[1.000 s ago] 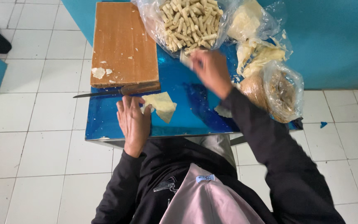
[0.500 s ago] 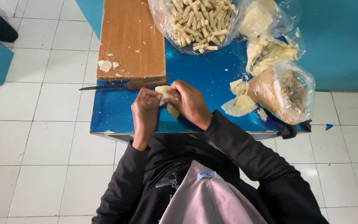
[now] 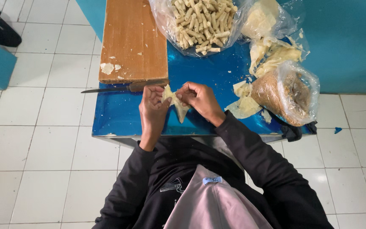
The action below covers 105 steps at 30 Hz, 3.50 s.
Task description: The person tears small pieces from a sheet of dough, rolls each piece between their palms into a short cylindrical stick, and places the finished stick into a plastic bag already filled with similar dough sticks. They repeat this tear-roll-place cycle throughout the episode, occasionally reaching into the bag.
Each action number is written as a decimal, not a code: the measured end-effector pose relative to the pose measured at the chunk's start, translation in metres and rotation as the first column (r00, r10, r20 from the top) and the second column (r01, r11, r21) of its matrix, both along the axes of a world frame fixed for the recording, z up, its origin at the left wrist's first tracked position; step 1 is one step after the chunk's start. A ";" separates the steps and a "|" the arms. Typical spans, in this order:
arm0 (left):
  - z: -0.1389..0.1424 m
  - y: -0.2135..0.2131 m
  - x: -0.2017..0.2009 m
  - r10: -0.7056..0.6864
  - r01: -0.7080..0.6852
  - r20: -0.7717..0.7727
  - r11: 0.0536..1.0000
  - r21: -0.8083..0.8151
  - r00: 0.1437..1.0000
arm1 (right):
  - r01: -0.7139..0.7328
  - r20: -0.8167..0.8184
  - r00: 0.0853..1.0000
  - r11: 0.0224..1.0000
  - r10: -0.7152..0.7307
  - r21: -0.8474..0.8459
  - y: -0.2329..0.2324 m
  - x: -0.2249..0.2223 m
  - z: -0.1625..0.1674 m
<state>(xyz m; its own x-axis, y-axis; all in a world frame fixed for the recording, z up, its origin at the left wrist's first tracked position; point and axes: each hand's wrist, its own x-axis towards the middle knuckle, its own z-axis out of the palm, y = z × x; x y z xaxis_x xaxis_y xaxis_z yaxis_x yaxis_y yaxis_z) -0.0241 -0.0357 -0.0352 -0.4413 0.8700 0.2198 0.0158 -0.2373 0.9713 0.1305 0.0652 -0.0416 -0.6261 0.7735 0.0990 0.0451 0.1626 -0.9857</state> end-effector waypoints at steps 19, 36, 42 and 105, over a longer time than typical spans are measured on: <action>0.000 0.001 -0.002 -0.040 0.041 -0.018 0.998 0.045 0.999 | -0.146 -0.253 0.965 0.945 0.071 -0.293 0.003 0.004 -0.016; 0.014 0.001 0.005 0.074 -0.097 -0.362 0.994 -0.046 0.929 | -0.072 -0.250 0.966 0.997 0.062 -0.032 -0.023 0.002 0.003; 0.003 0.002 0.001 0.085 -0.120 -0.398 0.991 -0.064 0.913 | 0.177 -0.101 0.979 0.984 -0.176 0.000 -0.012 0.002 -0.015; 0.010 0.031 0.032 0.046 -0.041 -0.819 0.999 0.027 0.572 | -0.123 0.749 0.244 0.747 -0.616 0.654 0.161 0.162 0.014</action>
